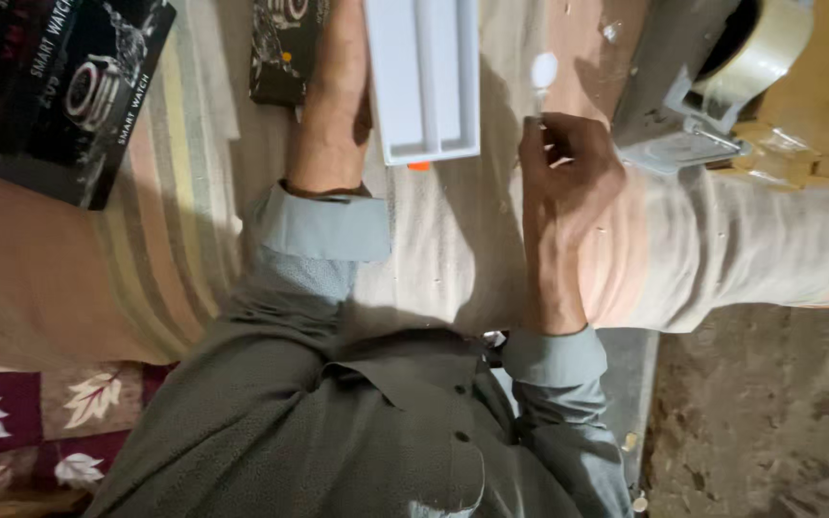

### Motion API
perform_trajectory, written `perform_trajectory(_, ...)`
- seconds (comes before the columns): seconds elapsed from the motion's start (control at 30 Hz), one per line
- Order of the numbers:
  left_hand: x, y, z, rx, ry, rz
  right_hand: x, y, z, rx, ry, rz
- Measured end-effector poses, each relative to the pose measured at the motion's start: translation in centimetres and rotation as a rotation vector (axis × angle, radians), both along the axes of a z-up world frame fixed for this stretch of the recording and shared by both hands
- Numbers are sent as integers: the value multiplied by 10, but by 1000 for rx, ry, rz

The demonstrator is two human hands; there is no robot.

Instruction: The person unpacks smartwatch boxes, removes the watch and accessories, places them into a larger cardboard box, and seals it with tape. This process is repeated for multiple units.

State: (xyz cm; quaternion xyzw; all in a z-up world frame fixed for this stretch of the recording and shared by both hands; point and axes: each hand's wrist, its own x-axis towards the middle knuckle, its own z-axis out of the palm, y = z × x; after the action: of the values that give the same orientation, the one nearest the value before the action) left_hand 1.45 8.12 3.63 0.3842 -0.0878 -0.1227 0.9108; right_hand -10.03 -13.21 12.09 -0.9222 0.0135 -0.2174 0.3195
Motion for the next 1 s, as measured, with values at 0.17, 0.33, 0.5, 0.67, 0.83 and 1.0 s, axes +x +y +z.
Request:
perform_trajectory(0.17,-7,-29,-2,-37,-39,-36,-19,10,25,-49,-212,-1)
perform_trajectory(0.33,-15,-41,-1,-56,-51,-74,-25,19,30,-50,-287,-17)
perform_trajectory(0.5,-13,-49,-5,20,-61,-70,-26,17,29,31,-230,46)
perform_trajectory(0.67,-7,-66,-13,-49,-64,-104,-18,24,38,828,136,69)
perform_trajectory(0.83,-14,-75,-7,-39,52,-92,4,40,47,884,445,138)
perform_trajectory(1.0,-13,-69,-6,-95,146,-101,23,54,54,717,479,170)
